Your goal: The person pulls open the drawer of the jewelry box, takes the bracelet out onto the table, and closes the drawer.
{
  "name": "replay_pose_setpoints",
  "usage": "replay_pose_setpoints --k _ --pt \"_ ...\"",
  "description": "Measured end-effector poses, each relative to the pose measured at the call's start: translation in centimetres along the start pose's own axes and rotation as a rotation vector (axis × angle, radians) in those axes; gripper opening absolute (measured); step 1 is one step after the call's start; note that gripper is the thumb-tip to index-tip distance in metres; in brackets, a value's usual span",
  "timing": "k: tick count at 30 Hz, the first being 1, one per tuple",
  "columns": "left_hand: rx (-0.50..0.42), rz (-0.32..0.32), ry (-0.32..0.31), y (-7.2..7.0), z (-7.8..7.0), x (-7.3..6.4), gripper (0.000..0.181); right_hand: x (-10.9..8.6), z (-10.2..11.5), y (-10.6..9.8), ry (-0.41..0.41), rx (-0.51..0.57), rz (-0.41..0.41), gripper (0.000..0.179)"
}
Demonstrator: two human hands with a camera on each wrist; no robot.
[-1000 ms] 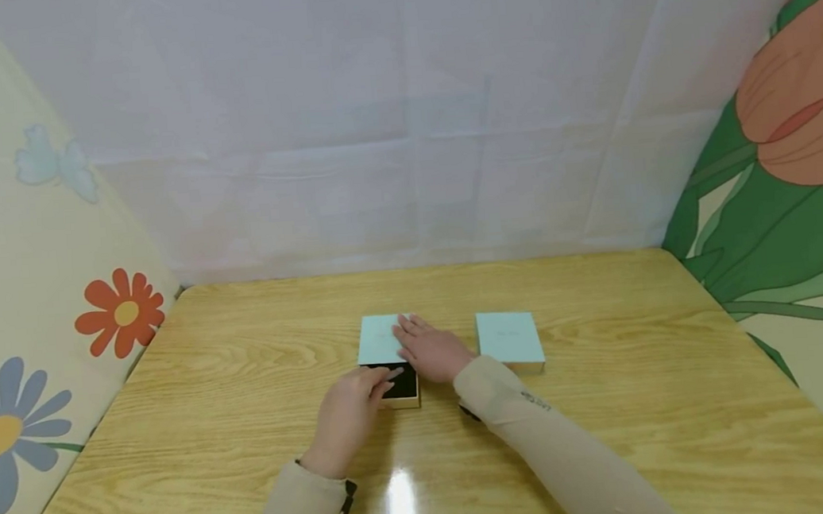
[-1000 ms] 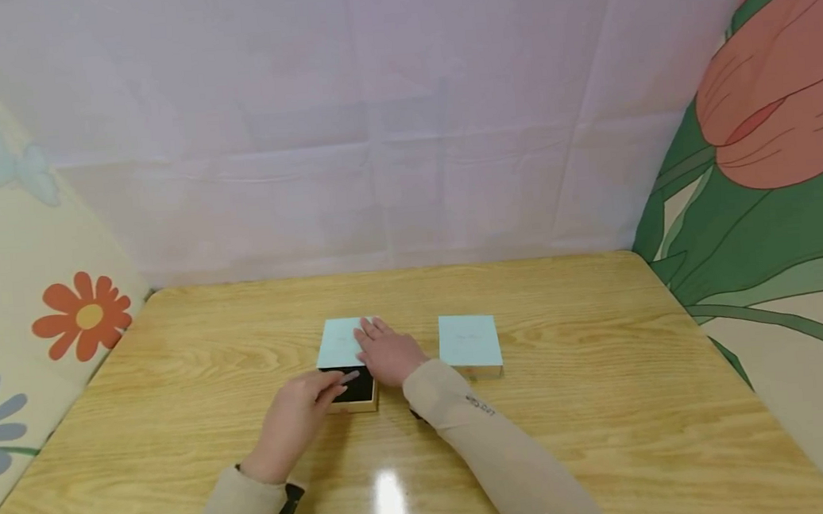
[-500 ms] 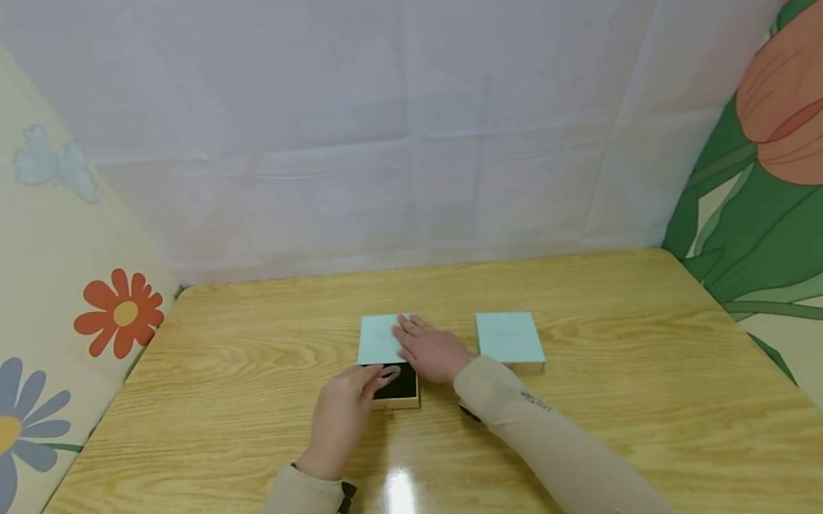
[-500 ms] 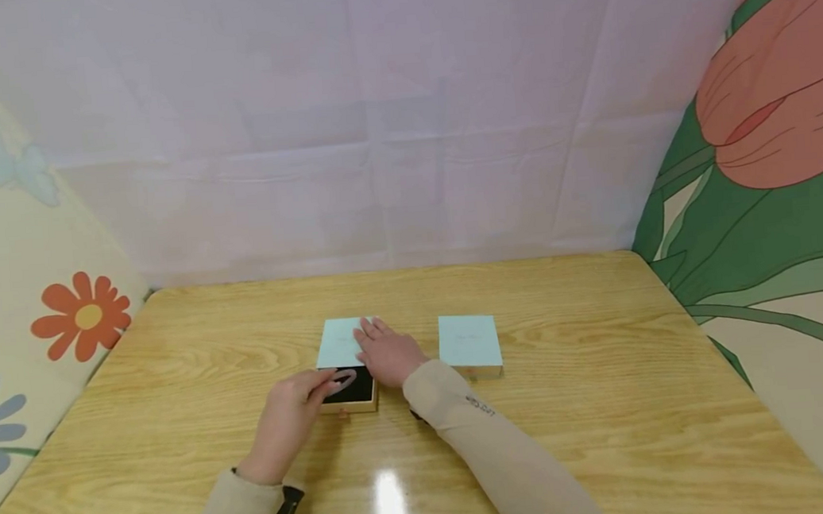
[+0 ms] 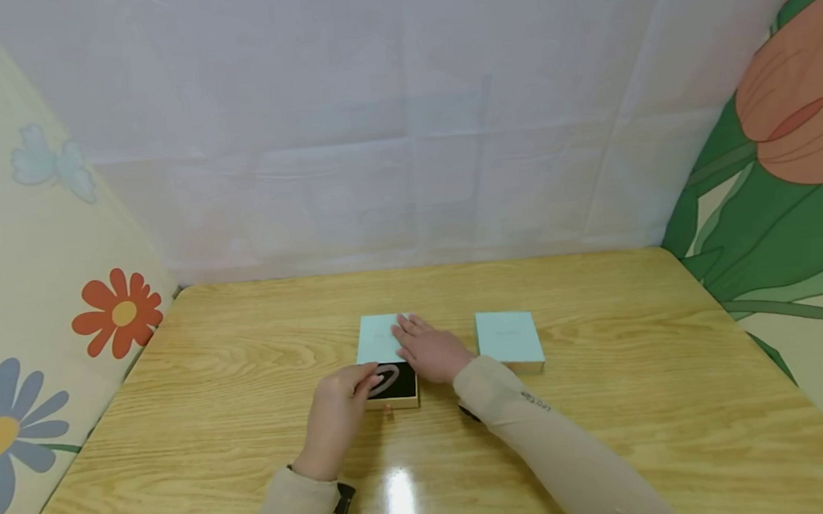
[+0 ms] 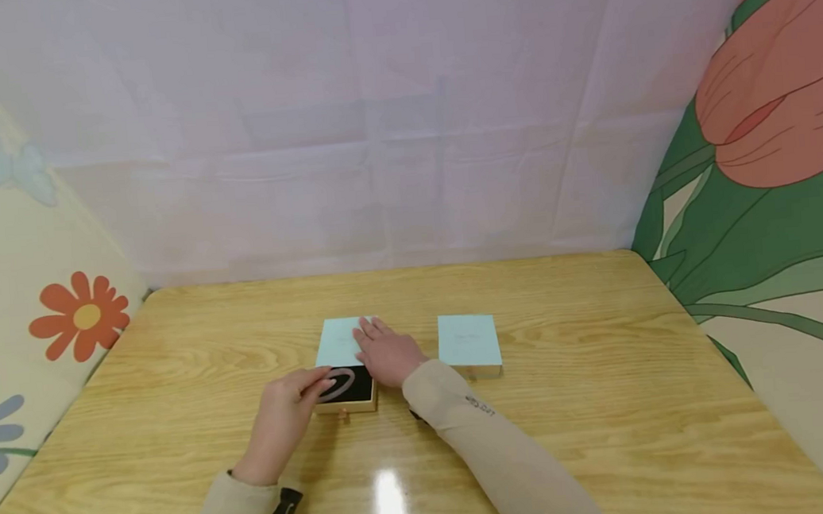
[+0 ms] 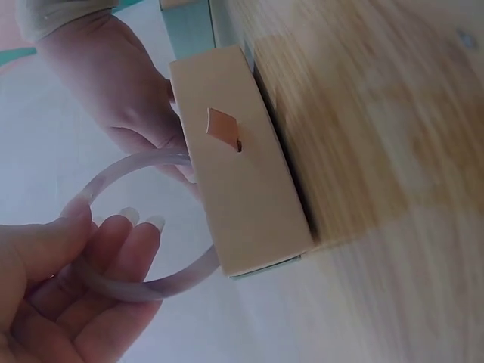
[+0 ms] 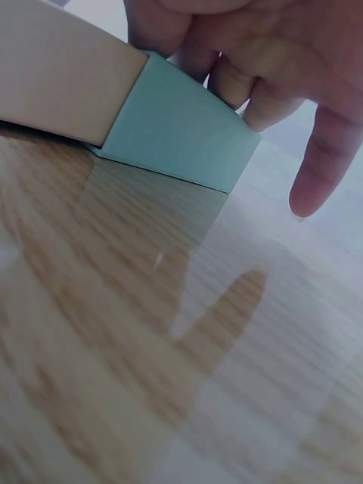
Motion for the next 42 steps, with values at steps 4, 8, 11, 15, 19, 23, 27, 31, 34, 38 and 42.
replay_pose_setpoints --k 4,8,11,15,19,23,27,31,34,38,42 --pt "-0.029 0.004 -0.046 0.0 0.1 0.0 0.016 -0.1 0.0 0.0 -0.008 0.007 -0.002 0.05" --pt "-0.068 -0.014 -0.112 -0.1 0.3 0.0 0.017 -0.1 0.1 -0.1 -0.014 0.009 -0.004 0.05" --pt "-0.097 -0.055 -0.154 -0.3 0.4 0.0 0.016 -0.1 0.1 -0.1 -0.013 0.011 -0.003 0.05" --pt "-0.157 -0.103 -0.231 -0.4 0.6 0.0 0.015 -0.1 0.1 -0.2 -0.016 0.01 -0.003 0.05" --pt "-0.224 -0.119 -0.321 -0.4 0.8 -0.1 0.015 -0.1 0.0 -0.2 -0.019 0.013 -0.003 0.05" --pt "-0.291 -0.107 -0.426 -0.4 1.2 -0.2 0.016 -0.1 0.0 -0.2 -0.023 0.017 -0.004 0.049" --pt "-0.333 -0.119 -0.484 -0.4 1.4 -0.4 0.017 -0.1 0.0 -0.2 -0.028 0.011 -0.002 0.049" --pt "-0.353 -0.144 -0.503 -0.7 1.6 -0.6 0.017 -0.1 0.1 -0.2 -0.028 0.002 0.002 0.05" --pt "-0.388 -0.156 -0.527 -0.9 1.8 -0.7 0.019 -0.1 0.0 -0.2 -0.027 0.001 0.003 0.05" --pt "-0.443 -0.161 -0.58 -1.1 2.1 -0.9 0.021 0.0 -0.1 -0.1 -0.026 0.002 0.0 0.05" --pt "-0.487 -0.152 -0.651 -1.1 2.7 -1.0 0.022 0.1 -0.2 0.1 -0.026 0.007 -0.001 0.05"
Point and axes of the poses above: each hand's wrist, its own x-axis towards the middle knuckle, its own y-axis out of the palm, z = x × y, the point moved 3 cm from there along x, towards the middle knuckle, and after that the axes turned 11 degrees about x, right-handed, at the moved point
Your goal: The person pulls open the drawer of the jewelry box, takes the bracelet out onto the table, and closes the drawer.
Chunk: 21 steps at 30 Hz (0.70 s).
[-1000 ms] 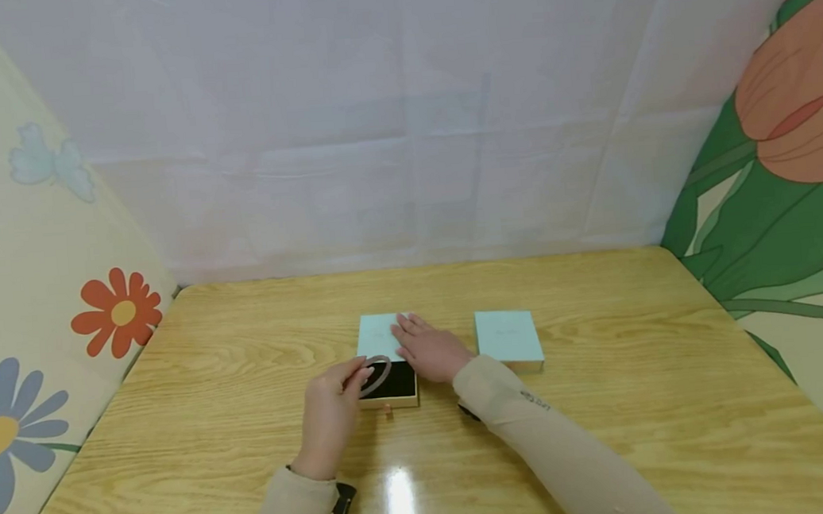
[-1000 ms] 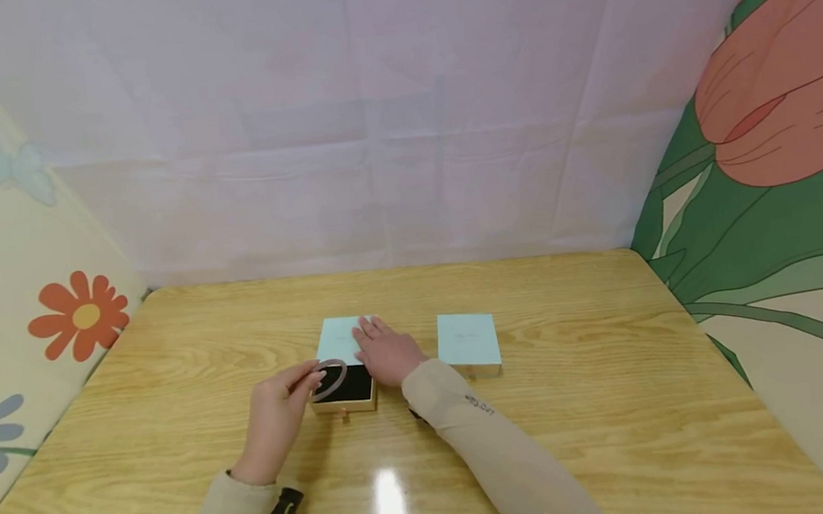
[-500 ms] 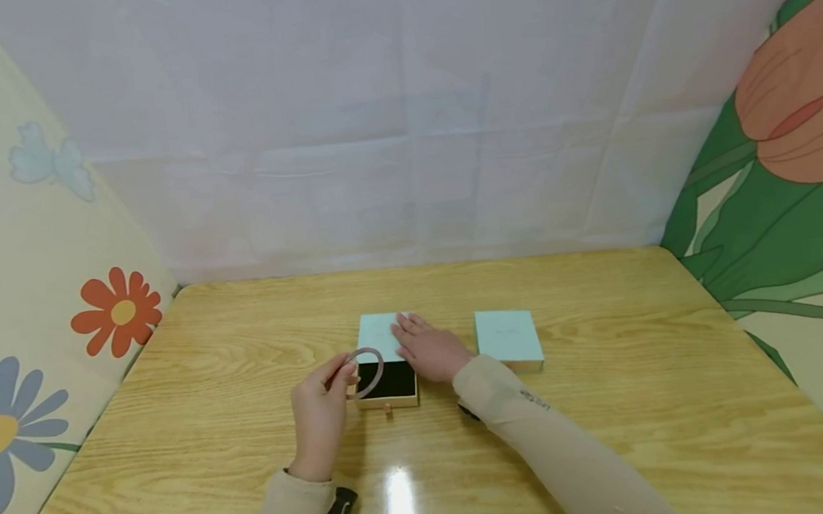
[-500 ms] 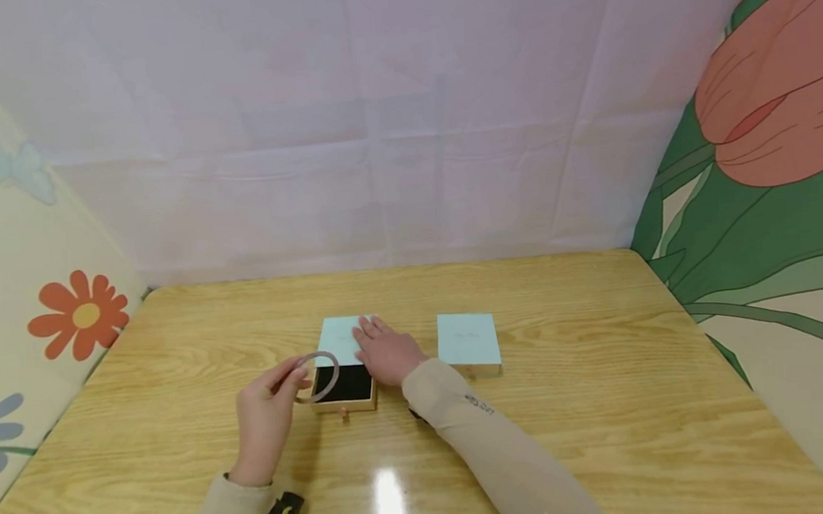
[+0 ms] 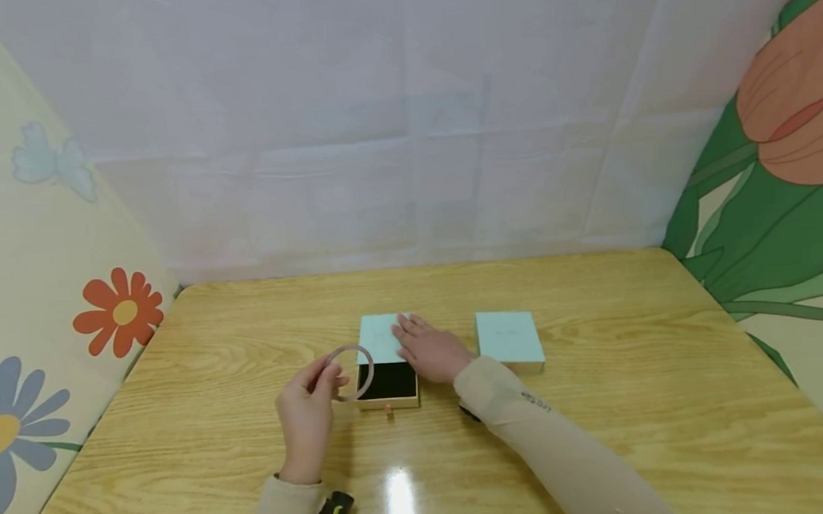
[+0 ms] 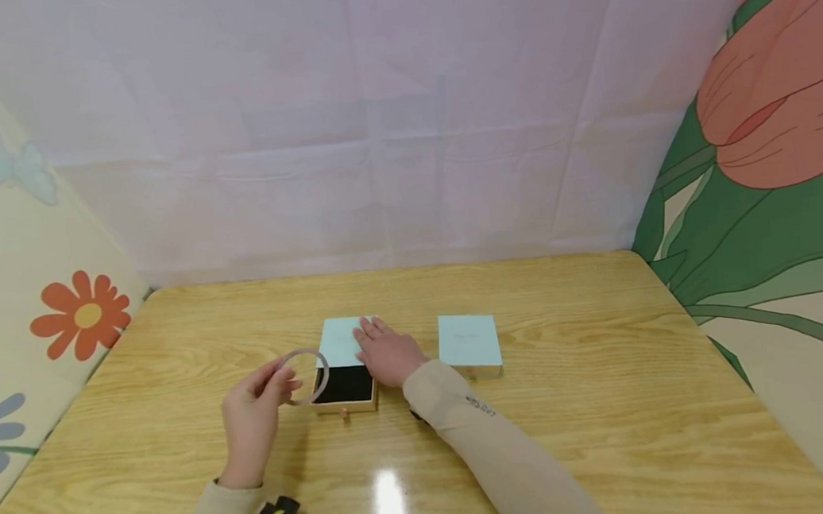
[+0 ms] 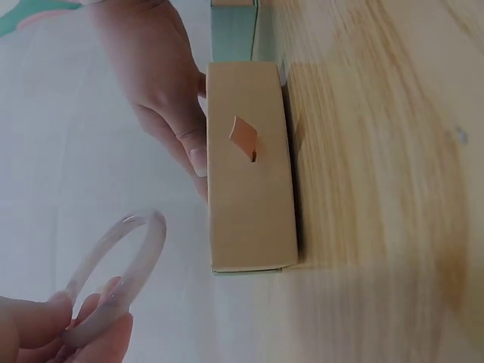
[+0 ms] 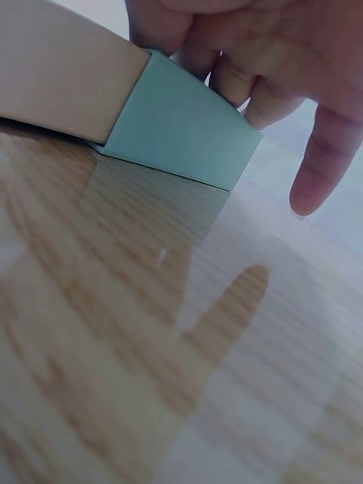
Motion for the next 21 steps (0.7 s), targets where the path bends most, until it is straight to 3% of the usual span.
replay_pose_setpoints --k 8,21 --pt "-0.062 0.002 -0.106 -0.39 0.34 0.3 0.024 -0.03 -0.03 0.02 0.001 0.011 0.001 0.05" --pt "-0.181 -0.017 -0.186 -0.93 1.01 0.58 0.025 -0.05 -0.11 0.08 0.004 0.04 0.0 0.05"
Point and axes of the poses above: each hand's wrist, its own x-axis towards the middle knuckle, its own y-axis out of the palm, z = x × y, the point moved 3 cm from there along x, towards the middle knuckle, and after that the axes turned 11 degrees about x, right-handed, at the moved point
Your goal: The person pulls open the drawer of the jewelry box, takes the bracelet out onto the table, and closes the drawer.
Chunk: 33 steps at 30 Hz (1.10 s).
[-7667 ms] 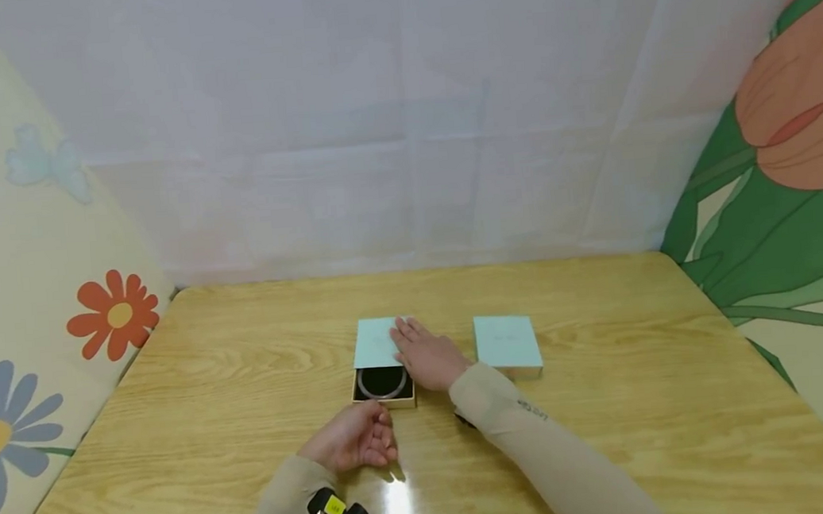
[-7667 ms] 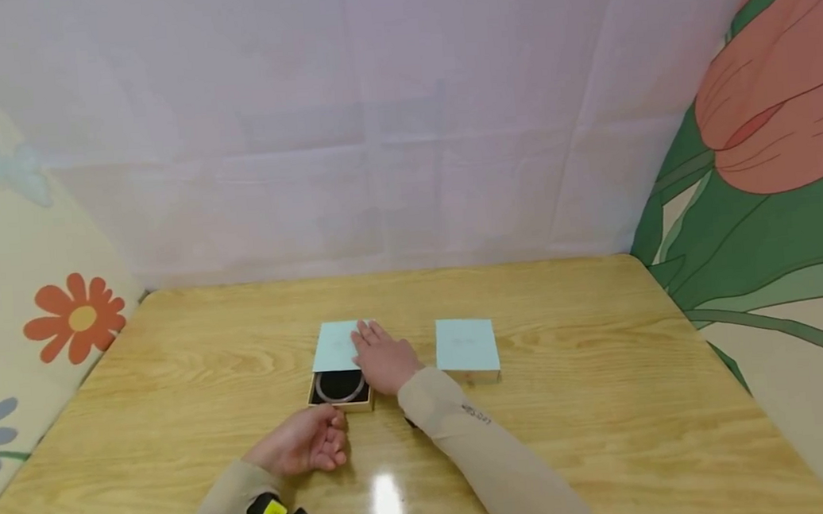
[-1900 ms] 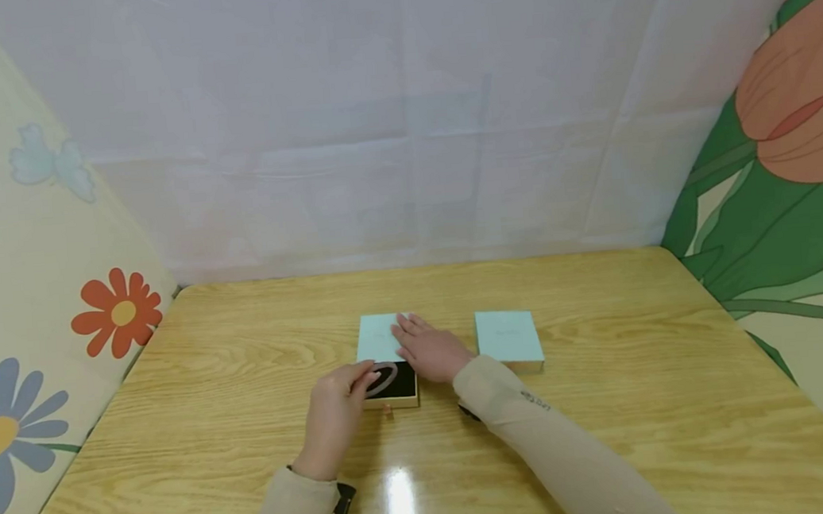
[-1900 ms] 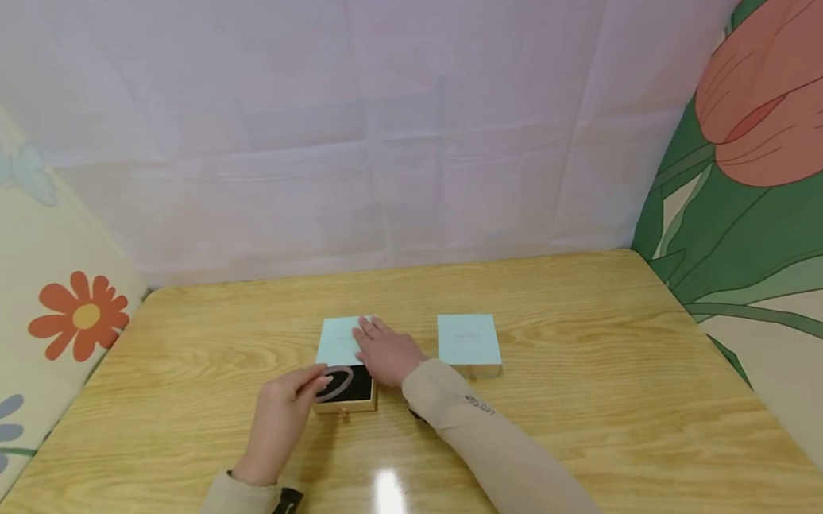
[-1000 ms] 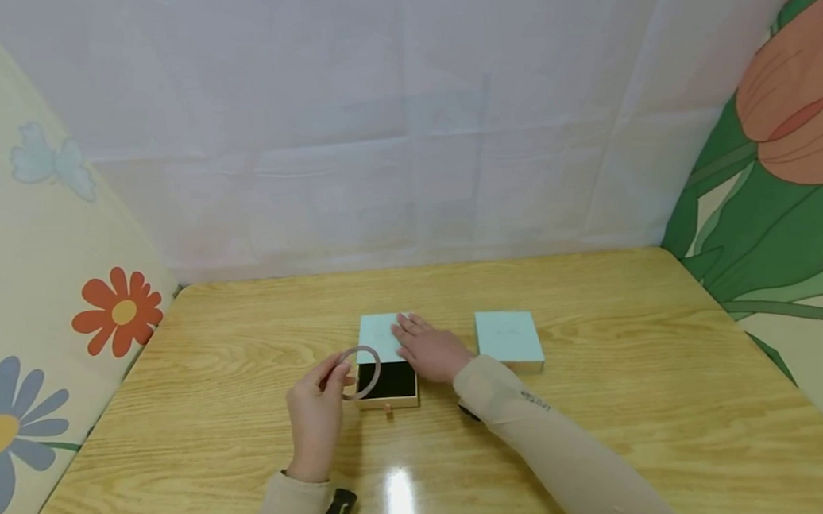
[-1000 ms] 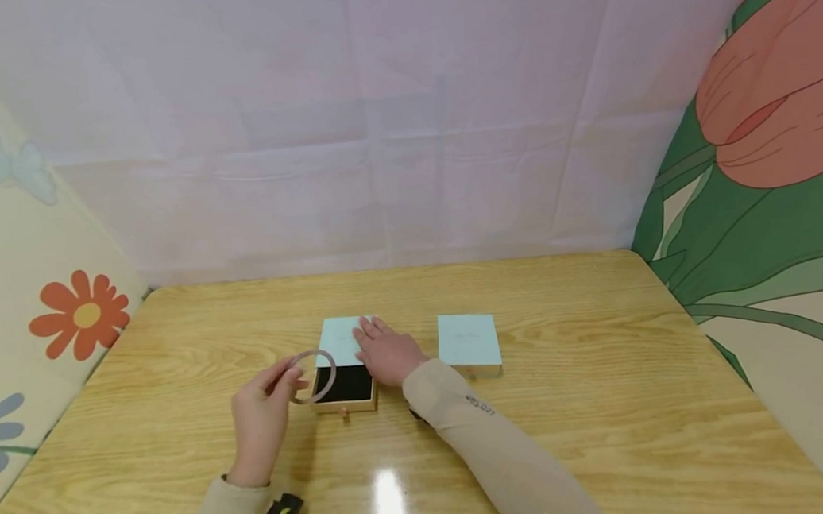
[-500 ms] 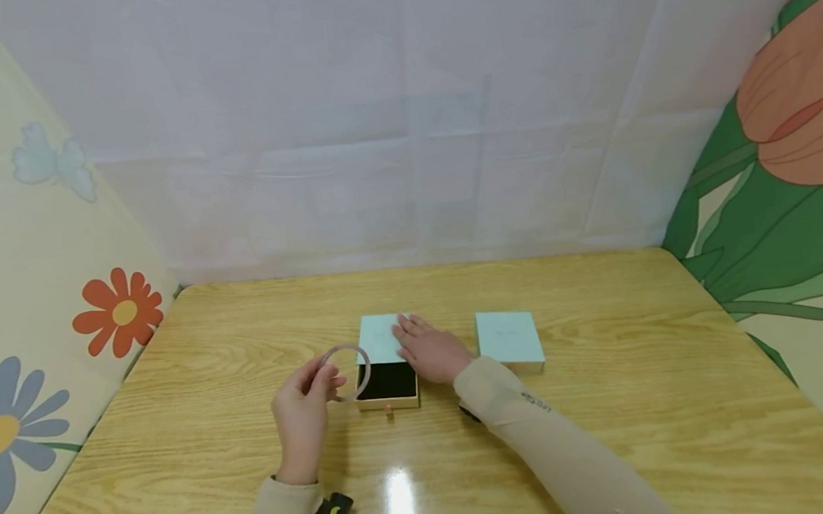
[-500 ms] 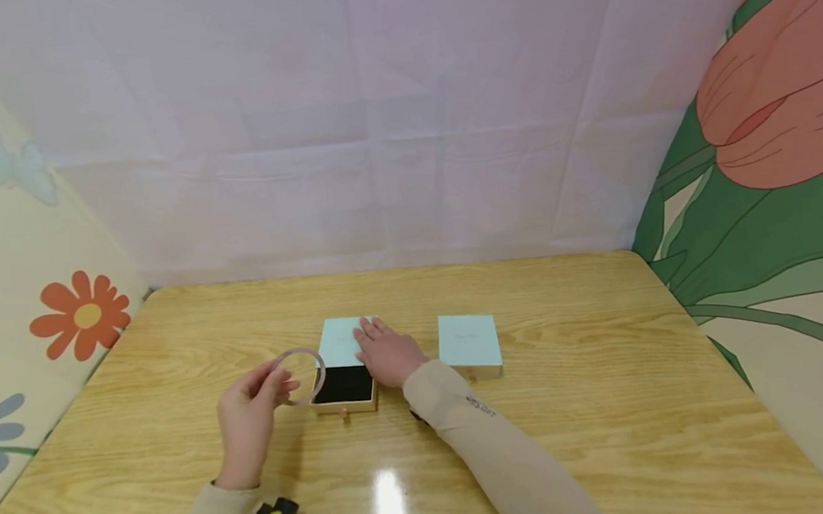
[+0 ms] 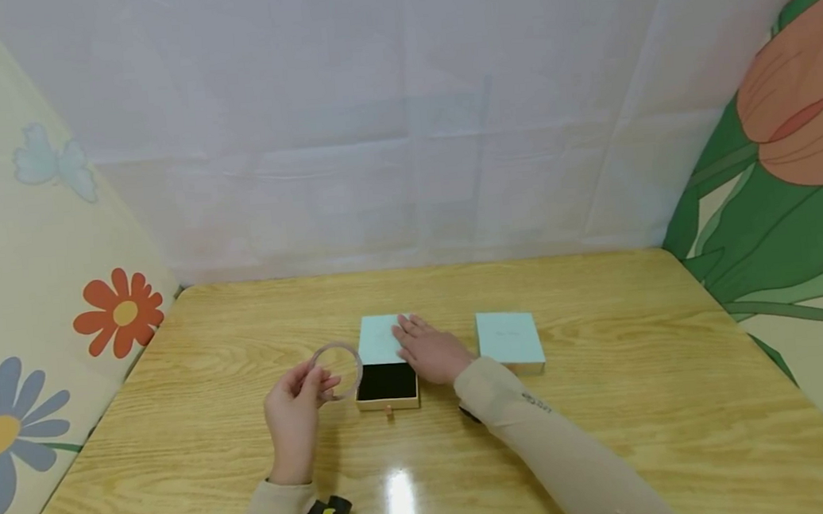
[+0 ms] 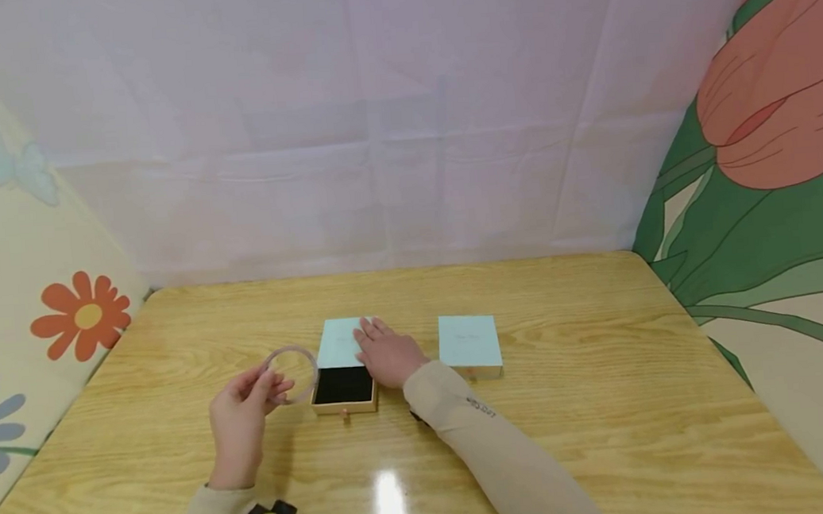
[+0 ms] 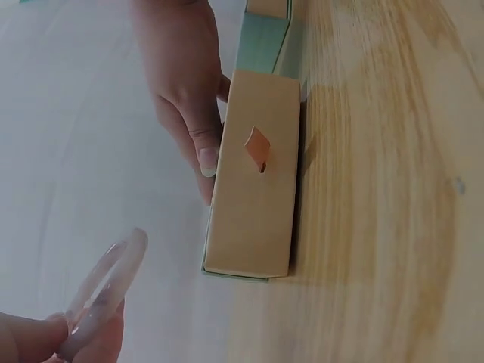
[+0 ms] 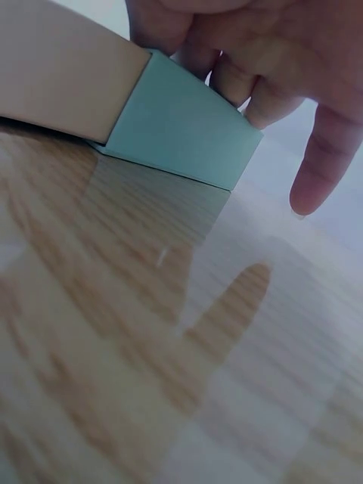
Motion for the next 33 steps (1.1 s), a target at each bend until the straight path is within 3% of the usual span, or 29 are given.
replay_pose_setpoints --k 6,22,33 --pt "-0.082 0.017 -0.044 -0.4 0.4 0.2 0.031 -0.1 0.0 0.0 -0.006 0.006 -0.001 0.05" --pt "-0.158 0.016 -0.12 -0.8 0.9 0.6 0.037 0.0 -0.1 0.1 -0.013 -0.01 0.006 0.05" --pt "-0.13 0.037 -0.165 -1.1 1.3 0.5 0.033 0.1 -0.1 0.1 -0.009 -0.012 0.006 0.05"
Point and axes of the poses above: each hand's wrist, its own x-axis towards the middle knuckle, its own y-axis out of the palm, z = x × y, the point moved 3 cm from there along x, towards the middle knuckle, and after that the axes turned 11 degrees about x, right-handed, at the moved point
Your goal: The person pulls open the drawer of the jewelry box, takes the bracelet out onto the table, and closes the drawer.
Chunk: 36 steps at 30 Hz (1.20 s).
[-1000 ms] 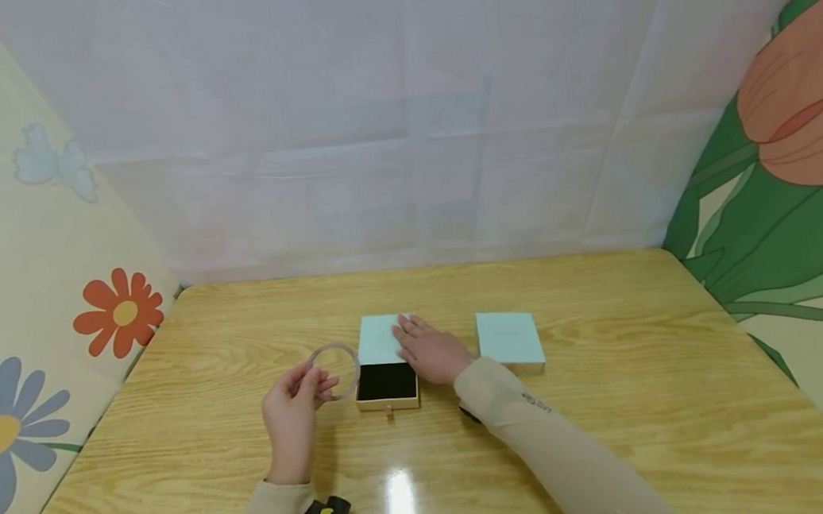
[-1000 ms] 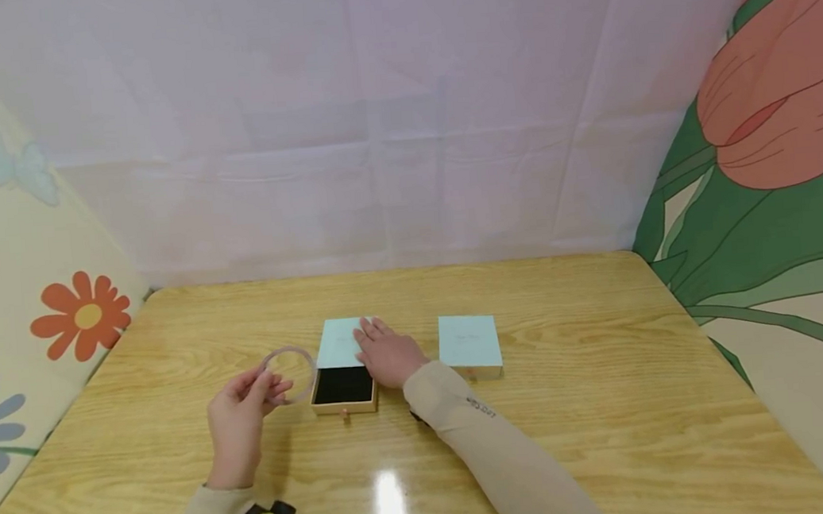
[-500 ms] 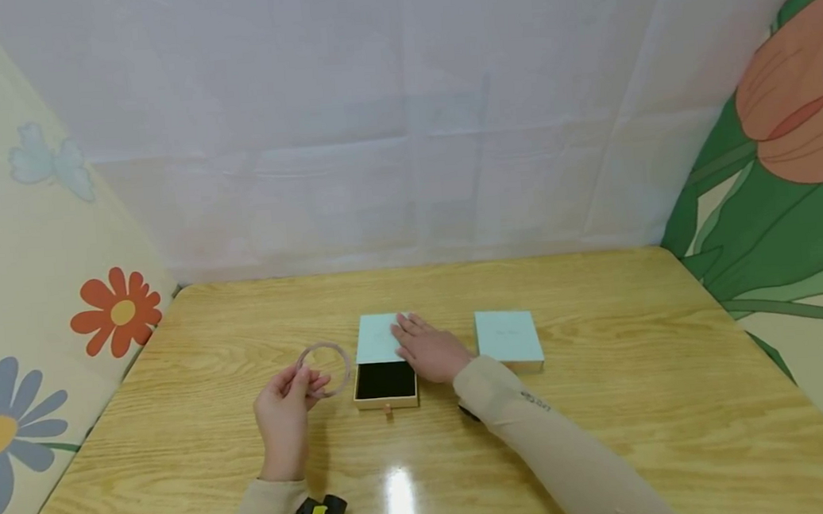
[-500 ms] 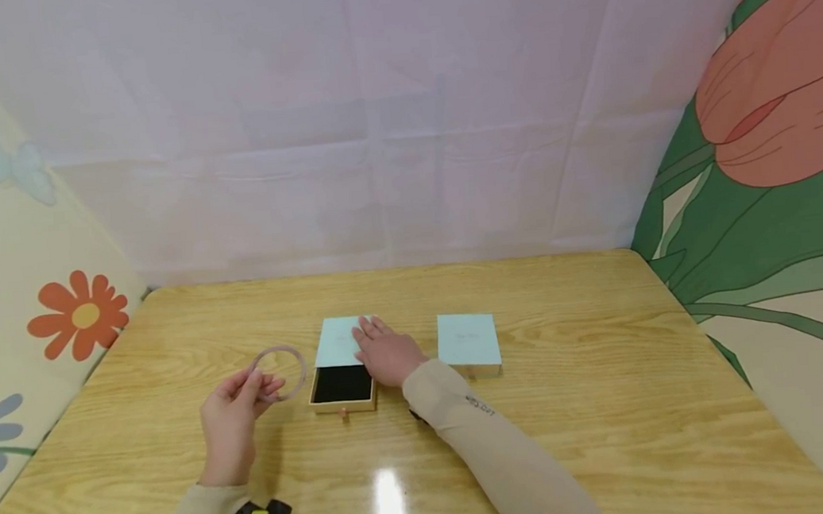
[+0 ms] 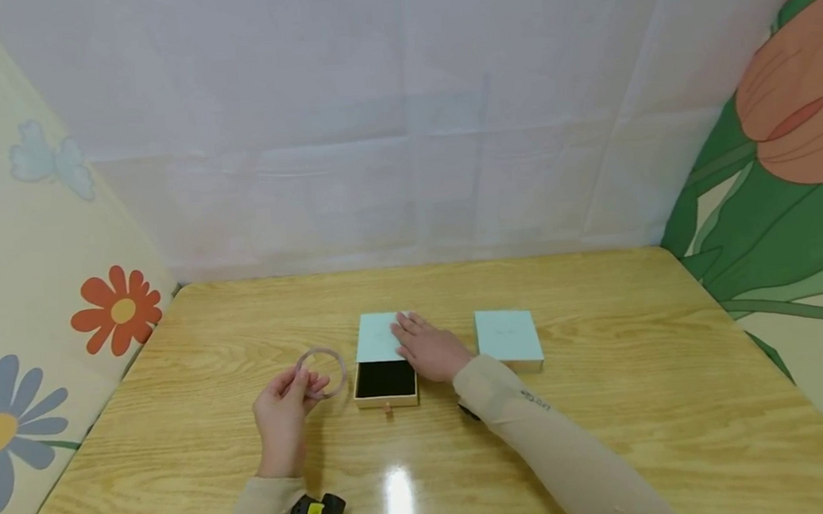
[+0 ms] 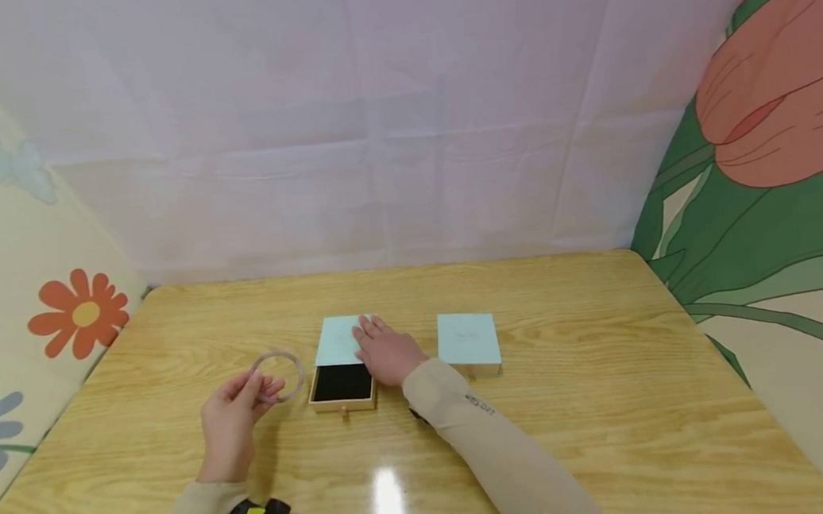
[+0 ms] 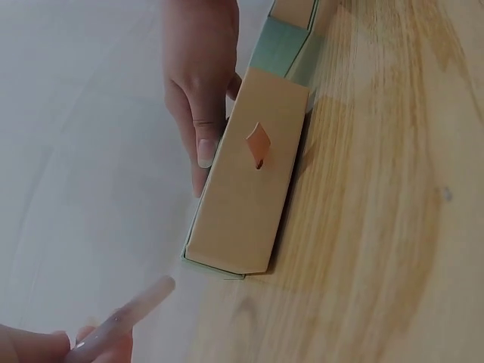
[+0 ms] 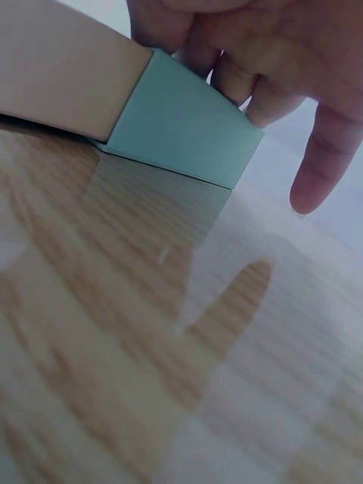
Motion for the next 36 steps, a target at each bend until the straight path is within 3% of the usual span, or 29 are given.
replay_pose_setpoints --k 18,36 --pt "0.031 0.059 -0.085 -0.2 1.4 0.6 0.036 -0.2 0.0 -0.1 -0.004 0.004 -0.002 0.05" --pt "-0.017 0.1 -0.135 -0.5 2.0 0.8 0.035 -0.2 0.1 -0.2 0.0 0.02 -0.003 0.05"
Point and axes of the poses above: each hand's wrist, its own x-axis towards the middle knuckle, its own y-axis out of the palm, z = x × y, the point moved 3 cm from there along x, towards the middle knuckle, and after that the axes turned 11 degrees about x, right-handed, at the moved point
